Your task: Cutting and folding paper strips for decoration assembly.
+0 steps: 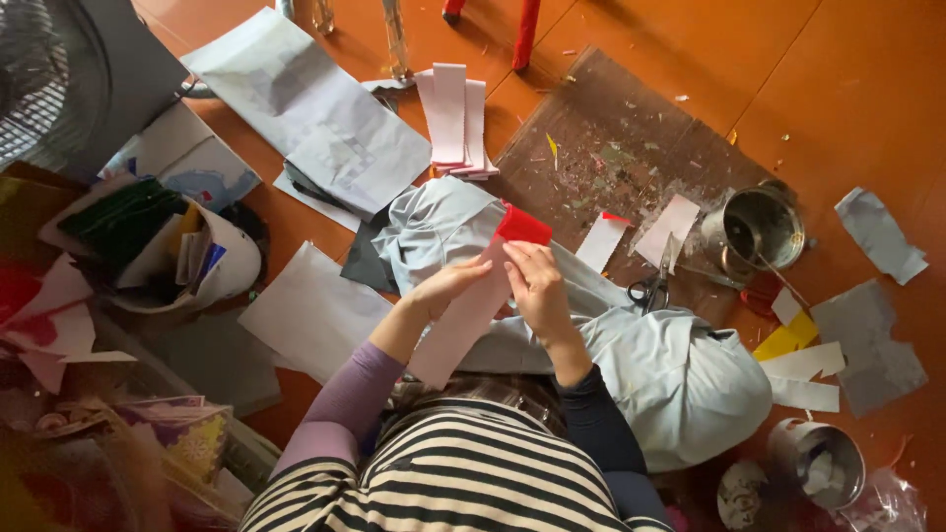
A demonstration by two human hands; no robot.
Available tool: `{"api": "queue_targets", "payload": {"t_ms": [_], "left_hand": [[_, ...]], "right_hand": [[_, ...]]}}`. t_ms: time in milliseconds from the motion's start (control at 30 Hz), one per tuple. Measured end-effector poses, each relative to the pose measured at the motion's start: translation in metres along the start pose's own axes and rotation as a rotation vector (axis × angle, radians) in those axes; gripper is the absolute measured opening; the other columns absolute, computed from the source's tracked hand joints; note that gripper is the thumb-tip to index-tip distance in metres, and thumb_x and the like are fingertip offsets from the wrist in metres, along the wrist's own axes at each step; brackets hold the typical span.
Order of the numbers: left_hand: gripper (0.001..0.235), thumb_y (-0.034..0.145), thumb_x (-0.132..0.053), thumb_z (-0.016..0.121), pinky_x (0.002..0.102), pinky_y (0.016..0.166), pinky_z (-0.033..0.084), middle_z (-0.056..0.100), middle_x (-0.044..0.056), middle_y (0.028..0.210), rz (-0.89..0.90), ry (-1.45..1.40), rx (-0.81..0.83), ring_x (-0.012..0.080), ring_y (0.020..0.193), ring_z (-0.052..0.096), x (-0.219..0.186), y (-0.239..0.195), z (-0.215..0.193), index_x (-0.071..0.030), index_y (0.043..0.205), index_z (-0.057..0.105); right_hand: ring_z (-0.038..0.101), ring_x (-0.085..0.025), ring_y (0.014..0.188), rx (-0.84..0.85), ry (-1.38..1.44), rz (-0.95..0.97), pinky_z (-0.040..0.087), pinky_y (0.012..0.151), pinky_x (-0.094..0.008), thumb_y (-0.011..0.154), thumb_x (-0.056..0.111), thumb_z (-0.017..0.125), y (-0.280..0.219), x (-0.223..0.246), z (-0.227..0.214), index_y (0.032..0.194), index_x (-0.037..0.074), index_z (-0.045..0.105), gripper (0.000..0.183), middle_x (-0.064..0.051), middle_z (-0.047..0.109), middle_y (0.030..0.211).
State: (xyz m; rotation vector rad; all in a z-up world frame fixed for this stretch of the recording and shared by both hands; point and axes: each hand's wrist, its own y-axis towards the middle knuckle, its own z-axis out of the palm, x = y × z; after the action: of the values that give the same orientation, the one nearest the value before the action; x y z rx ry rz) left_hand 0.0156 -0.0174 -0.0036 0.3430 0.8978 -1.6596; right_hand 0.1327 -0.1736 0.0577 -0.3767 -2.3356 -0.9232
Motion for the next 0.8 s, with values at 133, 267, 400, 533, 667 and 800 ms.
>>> {"api": "queue_targets", "payload": {"t_ms": [133,267,400,533,667,800], "left_hand": [[0.047,0.106,-0.032,0.046,0.045,0.076,0.06,0.066,0.021,0.122,-0.008,-0.09,0.07,0.0388,0.098,0.072,0.006,0.002,0.0,-0.015,0.149,0.04],[0.051,0.108,-0.032,0.048,0.045,0.082,0.062,0.066,0.024,0.127,0.021,-0.089,0.146,0.0392,0.101,0.072,0.009,0.004,-0.004,-0.009,0.153,0.039],[0.053,0.107,-0.033,0.05,0.045,0.082,0.062,0.065,0.02,0.129,-0.002,-0.08,0.162,0.039,0.102,0.073,0.01,0.005,-0.005,-0.008,0.152,0.039],[0.055,0.107,-0.035,0.05,0.044,0.083,0.062,0.066,0.022,0.129,0.015,-0.078,0.201,0.0351,0.102,0.073,0.014,0.009,-0.009,-0.01,0.154,0.038],[0.054,0.108,-0.035,0.05,0.043,0.082,0.062,0.066,0.022,0.127,0.021,-0.039,0.177,0.0341,0.1,0.072,0.014,0.009,-0.008,-0.011,0.154,0.037],[0.052,0.107,-0.033,0.046,0.044,0.081,0.062,0.067,0.021,0.125,0.013,-0.036,0.171,0.033,0.099,0.073,0.012,0.008,-0.006,-0.013,0.155,0.036]], "right_hand": [[0.063,-0.033,0.108,-0.011,-0.055,0.067,0.052,0.095,-0.041,0.092,0.004,0.07,-0.004,-0.004,0.001,0.12,0.002,0.071,0.028,-0.013,0.069,0.114],[0.062,-0.033,0.107,-0.026,-0.099,0.106,0.051,0.093,-0.041,0.09,0.005,0.072,-0.006,-0.005,0.001,0.121,0.002,0.07,0.031,-0.013,0.068,0.114],[0.063,-0.032,0.104,-0.001,-0.098,0.136,0.051,0.091,-0.04,0.09,0.006,0.072,-0.011,-0.015,0.005,0.12,0.003,0.071,0.03,-0.012,0.068,0.11],[0.064,-0.032,0.1,0.003,-0.088,0.179,0.052,0.089,-0.04,0.09,0.006,0.072,-0.011,-0.017,0.002,0.116,0.003,0.073,0.026,-0.012,0.069,0.104],[0.068,-0.027,0.092,-0.031,0.013,0.269,0.054,0.081,-0.037,0.091,0.005,0.071,-0.012,-0.019,-0.001,0.11,0.002,0.074,0.02,-0.012,0.069,0.099],[0.07,-0.021,0.082,-0.042,0.11,0.36,0.055,0.072,-0.032,0.092,0.005,0.071,-0.014,-0.021,0.0,0.106,0.003,0.074,0.015,-0.01,0.069,0.095]]}}
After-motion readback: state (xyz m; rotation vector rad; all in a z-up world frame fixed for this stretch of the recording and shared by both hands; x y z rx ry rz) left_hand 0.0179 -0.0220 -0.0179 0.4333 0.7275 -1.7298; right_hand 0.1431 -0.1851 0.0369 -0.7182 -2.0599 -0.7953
